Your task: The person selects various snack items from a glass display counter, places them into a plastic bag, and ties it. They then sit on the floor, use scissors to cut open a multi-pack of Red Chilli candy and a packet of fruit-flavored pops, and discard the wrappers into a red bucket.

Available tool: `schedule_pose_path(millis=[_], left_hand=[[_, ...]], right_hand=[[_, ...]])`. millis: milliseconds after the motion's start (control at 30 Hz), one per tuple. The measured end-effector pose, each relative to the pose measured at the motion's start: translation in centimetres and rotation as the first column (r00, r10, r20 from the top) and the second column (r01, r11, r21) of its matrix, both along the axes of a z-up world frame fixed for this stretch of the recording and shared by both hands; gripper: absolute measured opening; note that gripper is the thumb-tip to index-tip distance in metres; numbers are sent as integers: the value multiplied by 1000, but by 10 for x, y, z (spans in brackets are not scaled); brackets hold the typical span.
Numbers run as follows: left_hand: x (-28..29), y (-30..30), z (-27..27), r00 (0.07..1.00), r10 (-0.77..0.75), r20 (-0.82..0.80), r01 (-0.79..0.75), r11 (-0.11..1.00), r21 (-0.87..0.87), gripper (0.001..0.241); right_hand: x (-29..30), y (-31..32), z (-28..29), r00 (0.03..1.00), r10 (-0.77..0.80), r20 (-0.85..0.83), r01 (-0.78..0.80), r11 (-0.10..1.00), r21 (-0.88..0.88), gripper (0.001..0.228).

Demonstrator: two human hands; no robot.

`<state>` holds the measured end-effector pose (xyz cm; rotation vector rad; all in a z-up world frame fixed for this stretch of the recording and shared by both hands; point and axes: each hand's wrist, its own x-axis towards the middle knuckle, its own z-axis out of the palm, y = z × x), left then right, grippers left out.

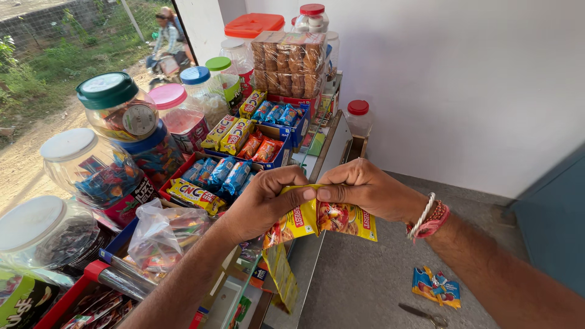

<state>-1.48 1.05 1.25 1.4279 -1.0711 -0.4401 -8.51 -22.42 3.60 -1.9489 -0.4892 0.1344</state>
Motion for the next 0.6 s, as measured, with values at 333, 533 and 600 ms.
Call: schedule_pose_path(millis=[333,533,600], left_hand=[[16,-21,-1,999,-36,41,35,999,24,21],[35,-29,19,983,-103,152,36,920,391,31],[35,-31,23,973,-140,183,55,912,406,33]], right_hand=[[1,-14,-3,997,-70,37,69,997,24,35],[-4,-26,9,992,-93,82,107,976,-188,39],[-5,-28,14,993,-76,92,100,949,-297,40]])
